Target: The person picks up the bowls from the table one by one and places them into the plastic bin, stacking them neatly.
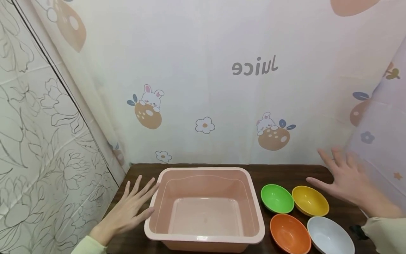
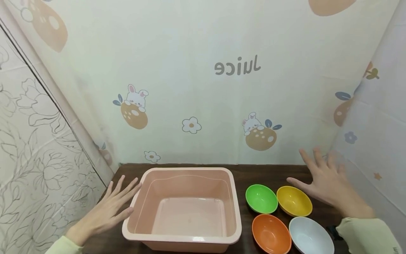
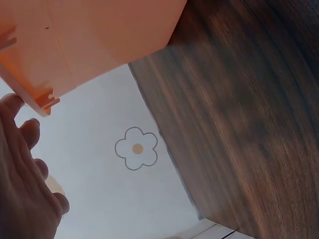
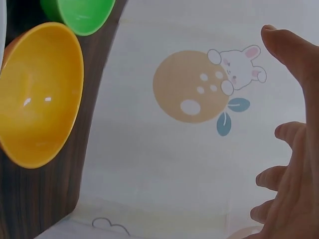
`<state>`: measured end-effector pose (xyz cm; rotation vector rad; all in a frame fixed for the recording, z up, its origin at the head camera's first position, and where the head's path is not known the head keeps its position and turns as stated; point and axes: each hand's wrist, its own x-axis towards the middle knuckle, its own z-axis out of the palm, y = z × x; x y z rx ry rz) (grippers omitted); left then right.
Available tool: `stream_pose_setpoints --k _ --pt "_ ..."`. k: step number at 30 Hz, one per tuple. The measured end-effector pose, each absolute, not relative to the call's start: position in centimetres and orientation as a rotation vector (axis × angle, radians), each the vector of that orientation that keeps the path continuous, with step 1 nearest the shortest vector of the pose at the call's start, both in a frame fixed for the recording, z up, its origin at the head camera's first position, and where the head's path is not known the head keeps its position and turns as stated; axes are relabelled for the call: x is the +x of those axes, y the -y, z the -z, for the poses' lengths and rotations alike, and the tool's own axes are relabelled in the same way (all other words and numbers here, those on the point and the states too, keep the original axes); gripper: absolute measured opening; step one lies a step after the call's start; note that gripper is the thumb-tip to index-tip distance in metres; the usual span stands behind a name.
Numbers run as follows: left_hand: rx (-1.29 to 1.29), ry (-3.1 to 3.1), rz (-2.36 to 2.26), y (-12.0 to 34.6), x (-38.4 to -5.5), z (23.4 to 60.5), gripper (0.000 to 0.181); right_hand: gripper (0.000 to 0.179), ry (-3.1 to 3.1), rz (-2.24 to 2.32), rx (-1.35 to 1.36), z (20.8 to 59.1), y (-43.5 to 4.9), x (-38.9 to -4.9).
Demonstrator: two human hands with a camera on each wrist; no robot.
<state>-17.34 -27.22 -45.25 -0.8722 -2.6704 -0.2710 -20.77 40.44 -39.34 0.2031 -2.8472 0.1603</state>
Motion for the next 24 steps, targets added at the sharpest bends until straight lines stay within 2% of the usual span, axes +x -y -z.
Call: stream_pose_setpoints --k 15,24 --pt "-0.947 2.644 0.311 27.1 -17.7 45.2 0.071 0.112 2.922 -0.252 0.265 39.1 -38.0 -21.2" --pt "-0.945 2.663 0.351 26.9 -17.6 45.3 0.071 0.111 2.92 -0.246 0.317 40.4 -36.7 -20.9"
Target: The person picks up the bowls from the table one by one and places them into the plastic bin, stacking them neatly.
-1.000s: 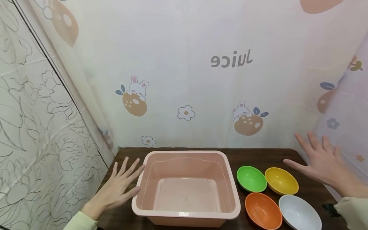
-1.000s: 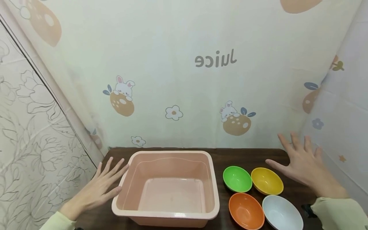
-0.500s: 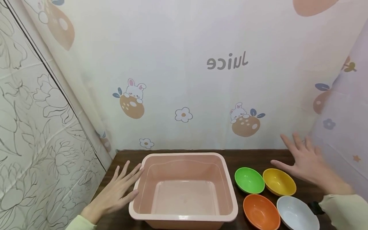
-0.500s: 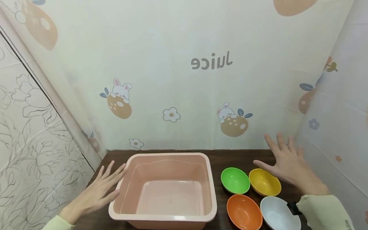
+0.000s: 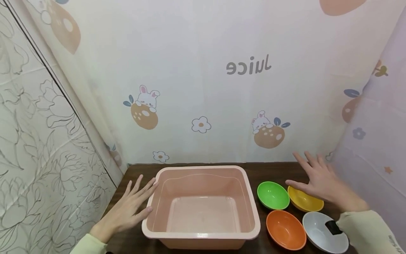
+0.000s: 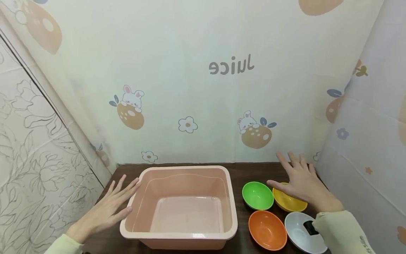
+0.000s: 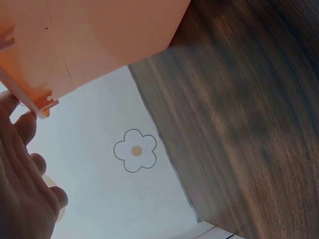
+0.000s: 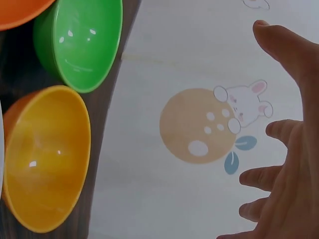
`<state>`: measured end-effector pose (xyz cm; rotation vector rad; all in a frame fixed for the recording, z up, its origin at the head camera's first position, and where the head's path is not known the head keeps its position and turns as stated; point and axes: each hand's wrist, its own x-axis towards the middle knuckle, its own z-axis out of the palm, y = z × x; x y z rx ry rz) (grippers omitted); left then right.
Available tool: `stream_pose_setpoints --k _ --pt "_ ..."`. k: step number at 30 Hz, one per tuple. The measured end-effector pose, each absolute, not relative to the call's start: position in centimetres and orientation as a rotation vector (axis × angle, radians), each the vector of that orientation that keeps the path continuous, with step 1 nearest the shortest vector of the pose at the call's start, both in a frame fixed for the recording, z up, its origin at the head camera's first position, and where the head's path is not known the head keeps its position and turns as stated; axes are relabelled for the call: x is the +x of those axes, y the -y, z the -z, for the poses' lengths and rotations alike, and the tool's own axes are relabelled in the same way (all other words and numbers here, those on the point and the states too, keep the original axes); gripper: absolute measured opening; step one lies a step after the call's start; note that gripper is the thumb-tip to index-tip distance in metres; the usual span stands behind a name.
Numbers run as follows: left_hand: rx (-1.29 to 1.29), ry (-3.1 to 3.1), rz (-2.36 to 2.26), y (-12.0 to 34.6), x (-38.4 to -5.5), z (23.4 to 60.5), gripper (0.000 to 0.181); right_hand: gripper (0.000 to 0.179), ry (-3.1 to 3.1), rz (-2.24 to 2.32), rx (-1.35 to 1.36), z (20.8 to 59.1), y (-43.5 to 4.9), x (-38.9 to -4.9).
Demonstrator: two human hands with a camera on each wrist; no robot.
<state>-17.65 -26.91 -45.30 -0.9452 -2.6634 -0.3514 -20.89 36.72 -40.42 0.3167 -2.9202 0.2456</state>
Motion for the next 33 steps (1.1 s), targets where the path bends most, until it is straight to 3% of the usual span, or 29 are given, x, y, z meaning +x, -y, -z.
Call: stream_pose_setpoints --k 33 --pt "-0.919 2.683 0.46 26.8 -17.5 45.4 0.07 0.095 2.988 -0.379 0.499 45.8 -30.1 -23.0"
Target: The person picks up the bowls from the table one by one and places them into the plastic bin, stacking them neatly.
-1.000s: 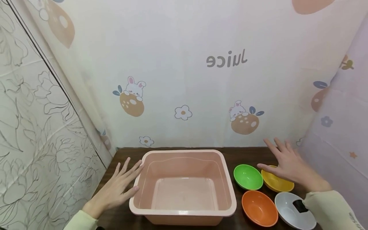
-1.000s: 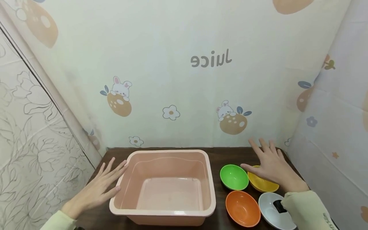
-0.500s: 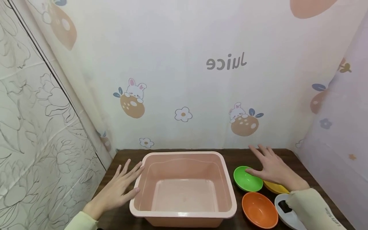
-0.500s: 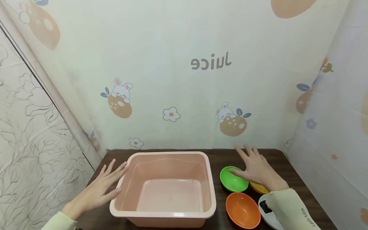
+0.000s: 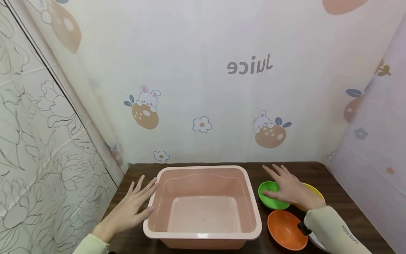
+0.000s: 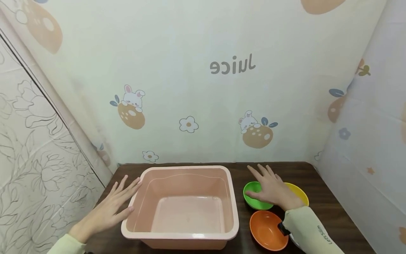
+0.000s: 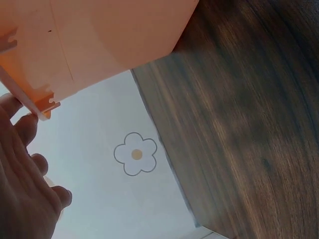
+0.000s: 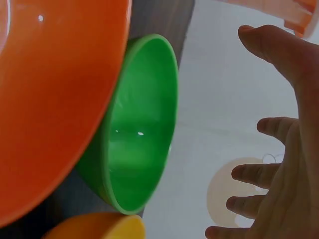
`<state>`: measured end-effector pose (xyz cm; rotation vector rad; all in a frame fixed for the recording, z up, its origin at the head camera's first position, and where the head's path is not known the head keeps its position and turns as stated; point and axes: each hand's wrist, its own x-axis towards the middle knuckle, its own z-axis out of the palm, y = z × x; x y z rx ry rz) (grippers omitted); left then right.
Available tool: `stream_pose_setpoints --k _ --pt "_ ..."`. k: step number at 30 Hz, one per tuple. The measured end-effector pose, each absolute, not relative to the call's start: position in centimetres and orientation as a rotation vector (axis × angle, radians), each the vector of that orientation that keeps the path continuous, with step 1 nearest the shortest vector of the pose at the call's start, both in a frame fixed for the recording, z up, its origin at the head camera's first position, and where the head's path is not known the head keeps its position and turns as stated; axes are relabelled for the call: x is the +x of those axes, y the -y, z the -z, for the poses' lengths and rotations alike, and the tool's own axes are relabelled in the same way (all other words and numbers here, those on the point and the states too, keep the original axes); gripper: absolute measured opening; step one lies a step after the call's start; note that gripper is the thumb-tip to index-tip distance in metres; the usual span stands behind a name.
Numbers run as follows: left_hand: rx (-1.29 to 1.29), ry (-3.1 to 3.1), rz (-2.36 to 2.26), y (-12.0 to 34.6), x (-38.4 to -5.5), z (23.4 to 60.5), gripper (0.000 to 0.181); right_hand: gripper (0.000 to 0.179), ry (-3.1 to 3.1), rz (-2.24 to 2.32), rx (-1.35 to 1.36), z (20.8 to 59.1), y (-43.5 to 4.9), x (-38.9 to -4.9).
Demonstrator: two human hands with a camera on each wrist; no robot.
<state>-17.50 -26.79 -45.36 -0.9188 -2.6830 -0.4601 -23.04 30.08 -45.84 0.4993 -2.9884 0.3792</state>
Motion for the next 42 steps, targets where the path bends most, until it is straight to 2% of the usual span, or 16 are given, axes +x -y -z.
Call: stream_pose_setpoints --k 20,42 --pt "-0.944 2.667 0.481 26.5 -17.8 45.5 0.069 0.094 3.135 -0.353 0.572 49.2 -29.5 -23.0" --pt "-0.91 2.699 0.505 26.9 -17.8 45.5 0.071 0.086 3.184 -0.312 0.592 50.5 -29.8 -24.1"
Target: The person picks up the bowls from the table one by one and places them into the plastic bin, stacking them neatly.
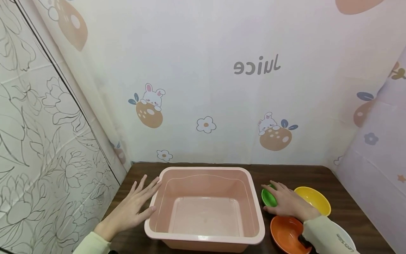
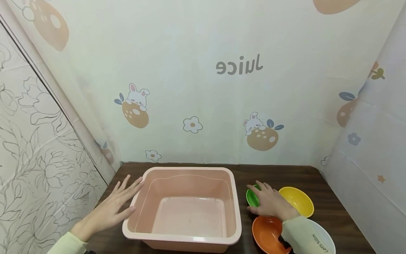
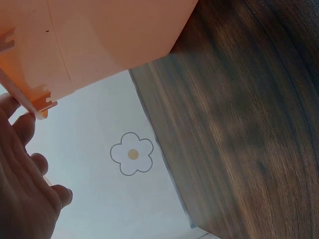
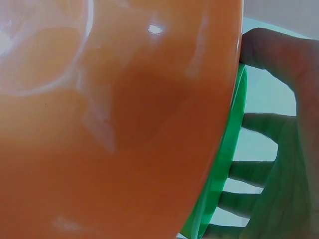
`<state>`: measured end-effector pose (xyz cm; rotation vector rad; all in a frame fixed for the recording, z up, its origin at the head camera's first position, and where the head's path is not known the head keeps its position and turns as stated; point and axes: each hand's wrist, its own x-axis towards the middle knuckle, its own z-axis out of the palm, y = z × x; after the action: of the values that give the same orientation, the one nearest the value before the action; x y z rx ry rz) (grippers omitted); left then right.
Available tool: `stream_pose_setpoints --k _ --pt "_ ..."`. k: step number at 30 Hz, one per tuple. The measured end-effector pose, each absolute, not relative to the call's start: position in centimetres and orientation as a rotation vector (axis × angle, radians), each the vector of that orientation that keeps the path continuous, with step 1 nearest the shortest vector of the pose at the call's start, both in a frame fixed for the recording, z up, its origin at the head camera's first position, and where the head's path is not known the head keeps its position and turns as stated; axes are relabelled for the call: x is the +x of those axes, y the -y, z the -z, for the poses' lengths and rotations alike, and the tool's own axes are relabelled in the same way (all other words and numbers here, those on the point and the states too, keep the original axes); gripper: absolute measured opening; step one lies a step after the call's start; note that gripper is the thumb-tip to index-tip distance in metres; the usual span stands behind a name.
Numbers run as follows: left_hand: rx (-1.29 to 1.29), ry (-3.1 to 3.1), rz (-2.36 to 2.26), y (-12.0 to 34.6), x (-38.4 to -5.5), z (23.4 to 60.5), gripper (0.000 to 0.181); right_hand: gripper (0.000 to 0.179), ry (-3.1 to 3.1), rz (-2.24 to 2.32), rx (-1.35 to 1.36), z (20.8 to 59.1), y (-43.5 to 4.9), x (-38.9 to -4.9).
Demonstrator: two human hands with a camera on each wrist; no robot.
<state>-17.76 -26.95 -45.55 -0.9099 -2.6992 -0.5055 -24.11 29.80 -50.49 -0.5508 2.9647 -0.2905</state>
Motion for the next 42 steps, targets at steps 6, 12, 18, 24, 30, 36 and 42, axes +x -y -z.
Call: stream_pose_setpoints --k 6,12,18,24,30,36,42 --pt "-0.902 2.697 0.519 26.9 -17.7 45.5 0.071 0.079 -2.969 0.279 -0.592 50.4 -29.9 -24.1" --pt "-0.901 2.692 0.521 26.9 -17.7 45.4 0.071 0.072 -2.938 0.294 -0.576 50.2 -29.7 -24.0" --pt "-0.9 2.691 0.529 26.9 -17.7 45.6 0.07 0.068 -2.94 0.275 -0.589 49.9 -29.6 -24.1" --pt "-0.893 2.694 0.53 27.1 -17.9 45.6 0.07 0.066 -2.951 0.278 -0.577 50.0 -29.4 -24.2" --pt "-0.893 2.694 0.538 27.0 -18.0 45.6 0.07 0.067 -2.943 0.275 -0.563 50.1 -29.4 -24.2" --pt "-0.894 2.686 0.565 27.0 -18.0 45.7 0.07 0.065 -2.941 0.267 -0.562 49.8 -29.3 -24.1" --pt "-0.891 2.696 0.58 27.0 -17.9 45.7 0.07 0.064 -2.96 0.256 -0.589 49.3 -29.3 -23.9"
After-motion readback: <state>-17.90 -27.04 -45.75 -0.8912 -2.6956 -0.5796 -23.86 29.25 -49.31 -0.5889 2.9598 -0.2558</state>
